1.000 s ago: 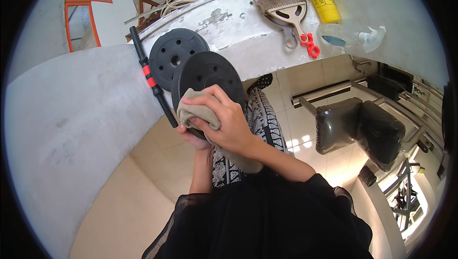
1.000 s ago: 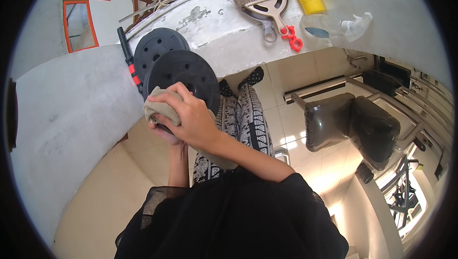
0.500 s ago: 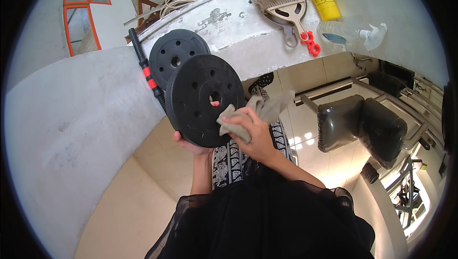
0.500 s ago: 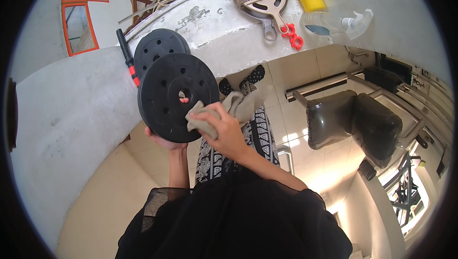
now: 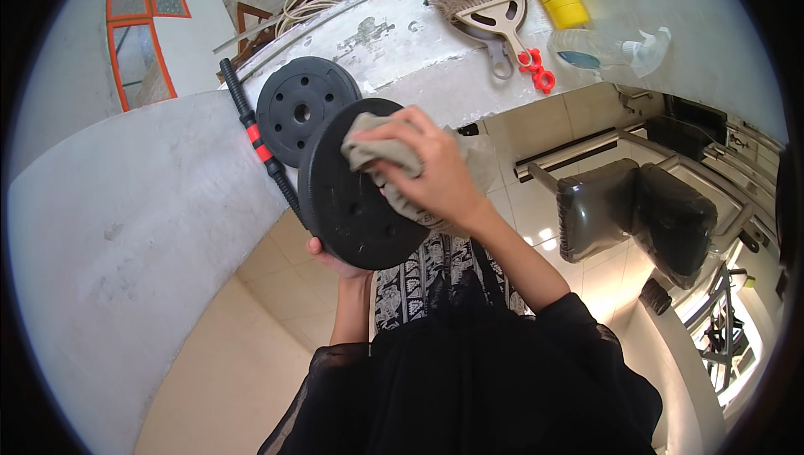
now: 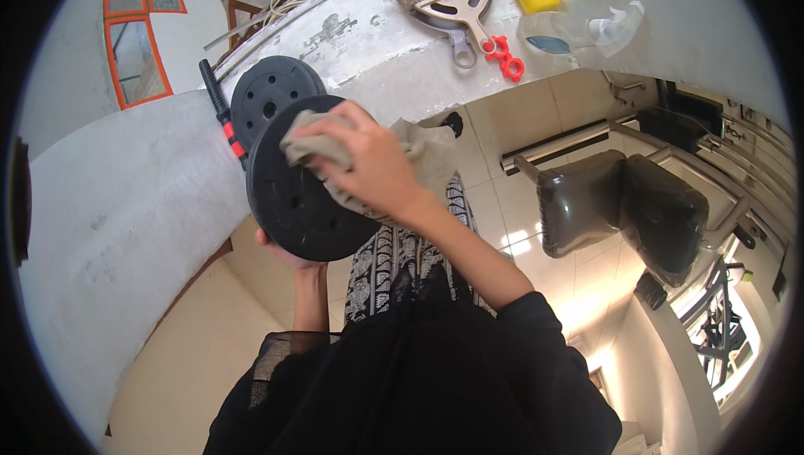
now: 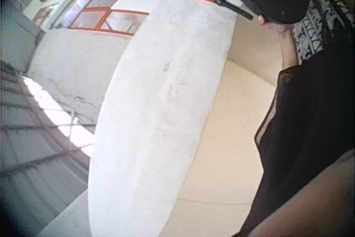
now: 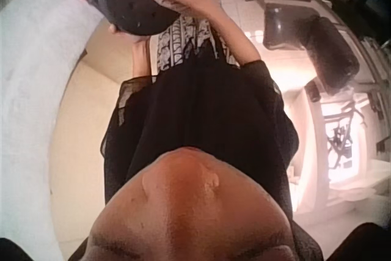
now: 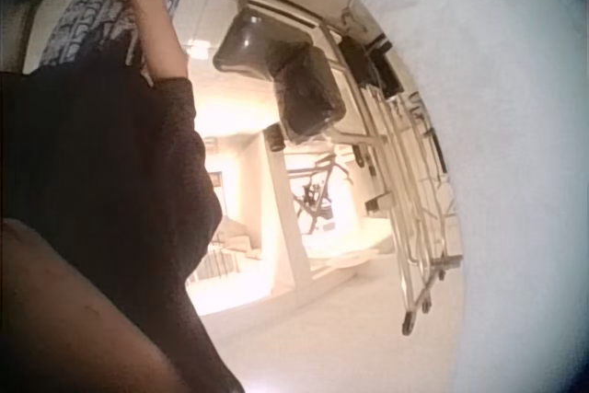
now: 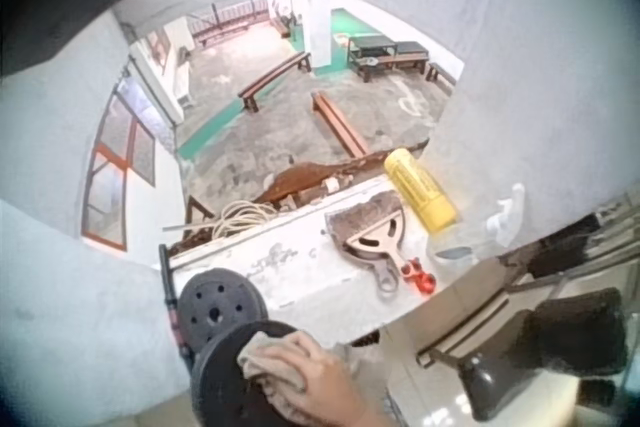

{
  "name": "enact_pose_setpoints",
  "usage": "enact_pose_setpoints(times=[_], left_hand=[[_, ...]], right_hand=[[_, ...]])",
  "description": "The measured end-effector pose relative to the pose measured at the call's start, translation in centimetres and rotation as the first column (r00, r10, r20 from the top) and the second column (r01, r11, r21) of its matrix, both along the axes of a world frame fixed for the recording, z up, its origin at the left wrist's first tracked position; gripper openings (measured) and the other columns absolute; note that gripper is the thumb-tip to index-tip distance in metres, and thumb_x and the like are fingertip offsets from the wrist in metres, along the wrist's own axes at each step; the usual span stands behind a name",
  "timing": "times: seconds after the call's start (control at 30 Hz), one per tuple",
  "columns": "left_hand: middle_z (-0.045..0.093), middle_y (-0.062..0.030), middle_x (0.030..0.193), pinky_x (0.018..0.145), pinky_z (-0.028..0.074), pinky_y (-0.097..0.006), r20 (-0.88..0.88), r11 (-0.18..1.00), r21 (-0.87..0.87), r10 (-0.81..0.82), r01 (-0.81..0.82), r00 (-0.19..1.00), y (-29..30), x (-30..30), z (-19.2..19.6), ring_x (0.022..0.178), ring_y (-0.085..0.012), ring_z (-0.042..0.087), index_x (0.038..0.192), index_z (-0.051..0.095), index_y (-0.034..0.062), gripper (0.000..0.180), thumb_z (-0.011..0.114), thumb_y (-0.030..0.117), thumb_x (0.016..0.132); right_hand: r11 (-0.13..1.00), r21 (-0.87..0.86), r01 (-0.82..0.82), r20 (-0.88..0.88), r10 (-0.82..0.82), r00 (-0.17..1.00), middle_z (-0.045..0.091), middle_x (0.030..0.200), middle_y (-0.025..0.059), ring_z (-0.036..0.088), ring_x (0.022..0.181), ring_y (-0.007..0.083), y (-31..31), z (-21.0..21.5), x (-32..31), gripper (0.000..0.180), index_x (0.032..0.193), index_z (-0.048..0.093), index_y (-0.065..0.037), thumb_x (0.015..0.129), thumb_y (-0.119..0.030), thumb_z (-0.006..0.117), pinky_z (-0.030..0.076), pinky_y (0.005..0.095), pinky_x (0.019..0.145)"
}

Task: The person cleans two black weight plates with a cloth and spray, then assembles them onto a barbell with red collars. The person tightens the collars and lifts the completed dumbbell.

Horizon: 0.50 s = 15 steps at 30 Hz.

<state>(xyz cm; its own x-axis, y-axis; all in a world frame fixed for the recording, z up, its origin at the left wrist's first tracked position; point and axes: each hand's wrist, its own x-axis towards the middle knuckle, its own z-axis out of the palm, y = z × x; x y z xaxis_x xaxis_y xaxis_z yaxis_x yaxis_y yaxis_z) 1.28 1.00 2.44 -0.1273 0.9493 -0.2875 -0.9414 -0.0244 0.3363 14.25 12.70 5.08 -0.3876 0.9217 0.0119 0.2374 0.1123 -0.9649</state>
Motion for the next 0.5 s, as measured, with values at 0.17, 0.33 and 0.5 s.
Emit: enact_pose_setpoints(times=[0.17, 0.33, 0.5], left_hand=[[0.045, -0.0198, 0.126, 0.093, 0.04, -0.045, -0.162, 0.993, 0.069, -0.08, 0.092, 0.984, 0.4, -0.1, 0.3, 0.111, -0.0338, 0.047, 0.131, 0.037, 0.0046, 0.08, 0.038, 0.064, 0.077], [0.048, -0.0229, 0.121, 0.093, 0.04, -0.046, 0.203, 0.929, -0.305, 0.28, -0.211, 0.938, -1.3, 1.0, 0.6, 0.107, -0.0356, 0.05, 0.131, 0.037, 0.0041, 0.081, 0.037, 0.065, 0.077], [0.048, -0.0196, 0.124, 0.094, 0.04, -0.047, -0.145, 0.989, 0.007, -0.144, 0.146, 0.979, -0.5, 0.6, 0.5, 0.11, -0.0348, 0.049, 0.131, 0.037, 0.0056, 0.079, 0.038, 0.064, 0.077]], right_hand=[[0.977, -0.089, 0.194, 0.131, -0.182, 0.975, 0.054, 0.093, 0.0088, 0.06, 0.083, 0.0262, -2.4, -4.3, 3.6, 0.03, 0.099, 0.063, -0.015, 0.07, -0.009, 0.067, 0.048, 0.0343, 0.072], [0.993, 0.114, 0.016, 0.104, -0.028, 0.994, 0.055, 0.092, 0.0097, 0.059, 0.081, 0.0281, -1.3, 0.8, -0.1, 0.03, 0.099, 0.063, -0.015, 0.07, -0.01, 0.067, 0.049, 0.0359, 0.07], [0.989, 0.051, 0.135, 0.1, -0.14, 0.985, 0.057, 0.091, 0.0098, 0.06, 0.081, 0.0274, 2.0, -1.4, -0.4, 0.028, 0.099, 0.065, -0.012, 0.071, -0.009, 0.067, 0.048, 0.0336, 0.07]])
